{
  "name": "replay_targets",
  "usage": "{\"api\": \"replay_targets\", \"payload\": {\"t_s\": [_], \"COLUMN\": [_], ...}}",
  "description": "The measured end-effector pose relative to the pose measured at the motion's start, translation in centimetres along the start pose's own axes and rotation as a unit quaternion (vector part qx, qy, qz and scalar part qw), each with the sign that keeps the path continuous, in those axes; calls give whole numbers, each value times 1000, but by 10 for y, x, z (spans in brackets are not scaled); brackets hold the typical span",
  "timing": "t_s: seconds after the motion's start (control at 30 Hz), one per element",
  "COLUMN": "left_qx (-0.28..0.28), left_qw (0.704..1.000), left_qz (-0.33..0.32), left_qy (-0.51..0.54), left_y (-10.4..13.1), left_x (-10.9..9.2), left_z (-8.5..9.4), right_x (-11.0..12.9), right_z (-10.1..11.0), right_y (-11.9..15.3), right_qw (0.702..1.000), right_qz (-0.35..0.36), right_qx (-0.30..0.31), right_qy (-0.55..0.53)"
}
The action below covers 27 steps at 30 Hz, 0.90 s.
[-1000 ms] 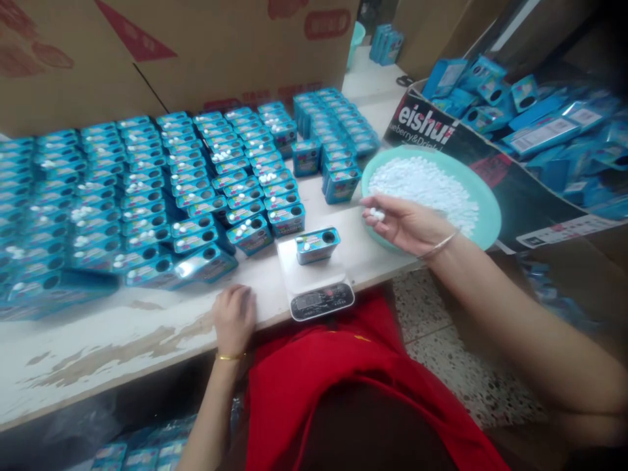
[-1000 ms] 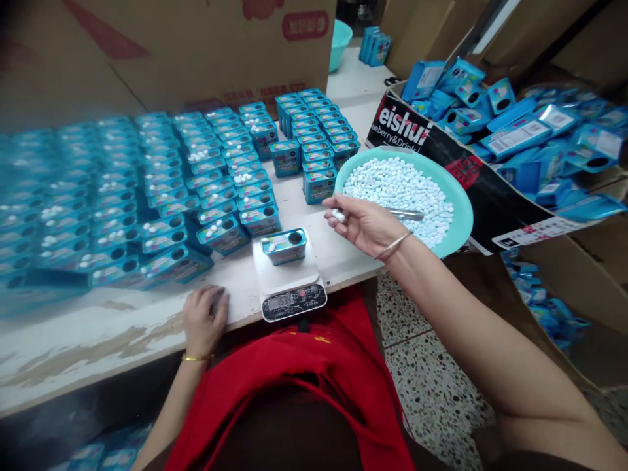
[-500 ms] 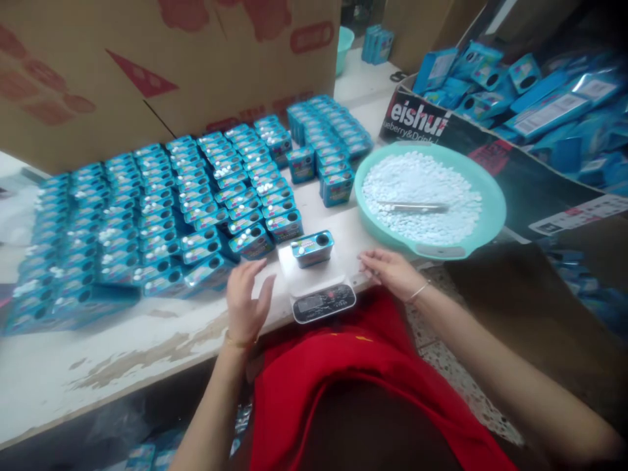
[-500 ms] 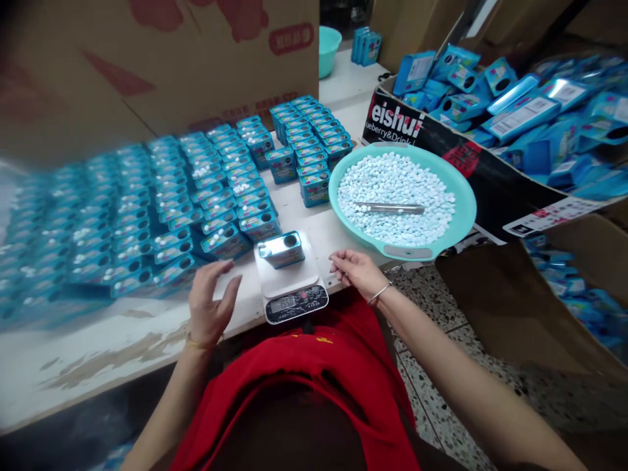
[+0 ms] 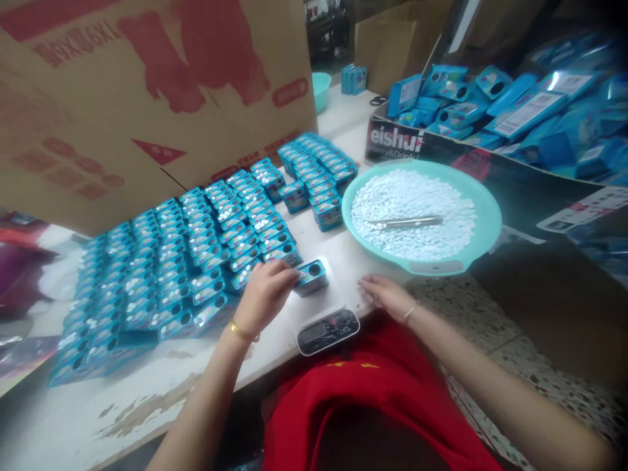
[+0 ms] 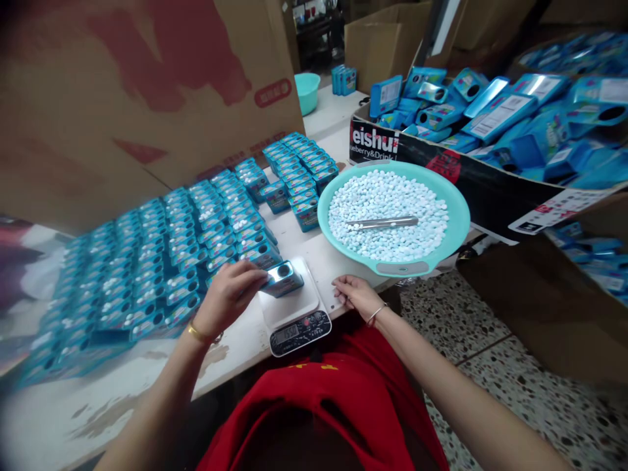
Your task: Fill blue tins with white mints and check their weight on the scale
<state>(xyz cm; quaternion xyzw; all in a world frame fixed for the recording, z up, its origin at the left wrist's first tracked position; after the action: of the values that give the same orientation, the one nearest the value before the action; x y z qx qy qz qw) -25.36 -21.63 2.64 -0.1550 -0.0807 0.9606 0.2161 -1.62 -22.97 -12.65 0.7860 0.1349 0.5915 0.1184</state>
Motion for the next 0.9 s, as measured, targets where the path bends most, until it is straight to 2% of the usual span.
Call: {"api": "replay_targets", "payload": {"t_s": [0.23,0.33,0.4,0.47,0.5,0.63,0.7,0.8,0.9], "left_qx": [30,38,77,104,97,-40,-73,-31,27], "left_qw": [999,999,996,993,993,996,988,973,962], "left_qz": [-29,-13,-16,-24,-23,33,73,125,146], "left_qy": [35,-3,-40,-59,-61,-79,-114,-190,-227], "left_y": [-26,-29,-31,-39,-47,-106,-142,-191,-221], "left_x": [-25,-27,-27,-24,-21,4,24,55,80], "left_z": [-11,-7,-6,-3,1,22,23,5,-23], "right_x": [7,7,6,6,6,11,12,12,10], "right_z": [-3,-4,-4,-4,-5,-7,-7,-7,-7], "right_y": [1,2,1,0,0,1,2,3,1], "right_qw": [999,999,999,1000,1000,1000,1000,1000,999], "right_qz": [24,25,22,19,19,14,12,8,1], "right_qx": [20,21,20,19,20,12,7,11,16], "right_qy": [-7,-11,-15,-15,-15,-19,-21,-28,-35]}}
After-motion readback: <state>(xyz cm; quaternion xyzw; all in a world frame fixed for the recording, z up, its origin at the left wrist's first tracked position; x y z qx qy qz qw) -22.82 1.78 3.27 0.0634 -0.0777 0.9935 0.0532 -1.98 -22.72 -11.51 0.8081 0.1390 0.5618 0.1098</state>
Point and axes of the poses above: each hand's wrist, its own y-axis away from the middle knuckle, its own z-axis out of the back of the hand, x = y × z, the point moved 4 cm from there along -y, towards the middle knuckle, and after that the axes turned 13 degrees about z, right-handed, at the moved point
